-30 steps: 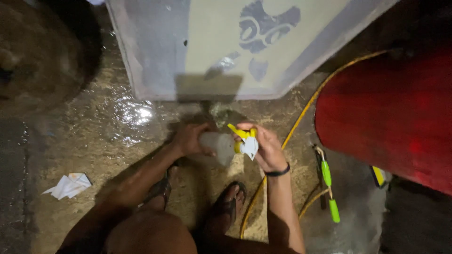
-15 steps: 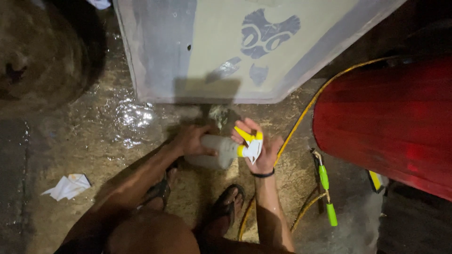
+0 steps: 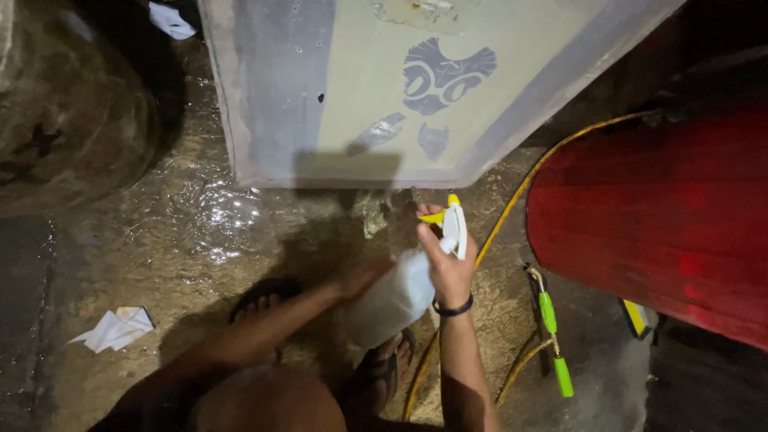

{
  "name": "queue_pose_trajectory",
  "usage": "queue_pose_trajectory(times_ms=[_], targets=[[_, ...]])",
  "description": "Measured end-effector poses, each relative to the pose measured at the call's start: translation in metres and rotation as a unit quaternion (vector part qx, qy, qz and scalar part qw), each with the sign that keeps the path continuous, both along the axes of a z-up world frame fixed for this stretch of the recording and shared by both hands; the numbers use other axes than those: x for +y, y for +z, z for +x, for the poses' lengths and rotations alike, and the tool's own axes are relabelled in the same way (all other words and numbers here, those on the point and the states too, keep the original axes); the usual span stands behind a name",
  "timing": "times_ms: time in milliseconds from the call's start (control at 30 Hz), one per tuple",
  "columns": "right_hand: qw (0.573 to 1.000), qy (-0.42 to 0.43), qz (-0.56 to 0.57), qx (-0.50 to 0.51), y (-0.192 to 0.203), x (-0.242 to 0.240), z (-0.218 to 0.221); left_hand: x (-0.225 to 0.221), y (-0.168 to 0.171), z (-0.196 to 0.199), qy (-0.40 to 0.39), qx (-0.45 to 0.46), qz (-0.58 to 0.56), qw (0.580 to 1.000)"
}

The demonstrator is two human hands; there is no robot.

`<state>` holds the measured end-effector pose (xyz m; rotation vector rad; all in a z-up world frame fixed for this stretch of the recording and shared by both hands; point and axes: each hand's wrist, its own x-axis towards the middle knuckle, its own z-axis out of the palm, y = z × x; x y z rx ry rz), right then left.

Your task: Washing out a screen printing design from a mesh screen using a high-pressure water sprayer and a spray bottle.

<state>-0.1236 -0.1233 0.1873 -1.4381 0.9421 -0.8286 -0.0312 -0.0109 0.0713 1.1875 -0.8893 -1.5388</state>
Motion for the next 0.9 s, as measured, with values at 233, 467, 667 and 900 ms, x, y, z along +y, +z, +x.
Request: queue_pose_trajectory(times_ms=[233, 467, 667, 900], targets=[[0.991, -0.009, -0.001, 0.132, -0.018, -0.02, 0.011, -0.016, -0.002, -0.014, 0.043, 0.028, 0.208, 0.977], [0.985, -0.026, -0.034, 0.165, 0.004, -0.019, 0.032, -0.026, -0.037, 0.0, 0.006, 0.082, 0.104, 0.991], [0.982, -0.041, -0.017, 0.183, -0.015, -0.024, 0.016, -0.018, 0.045, 0.027, -0.008, 0.093, 0.032, 0.995], [0.997, 0.059, -0.002, 0.044, -0.007, -0.021, 0.021, -0.019, 0.05, 0.034, -0.021, 0.05, 0.062, 0.997]])
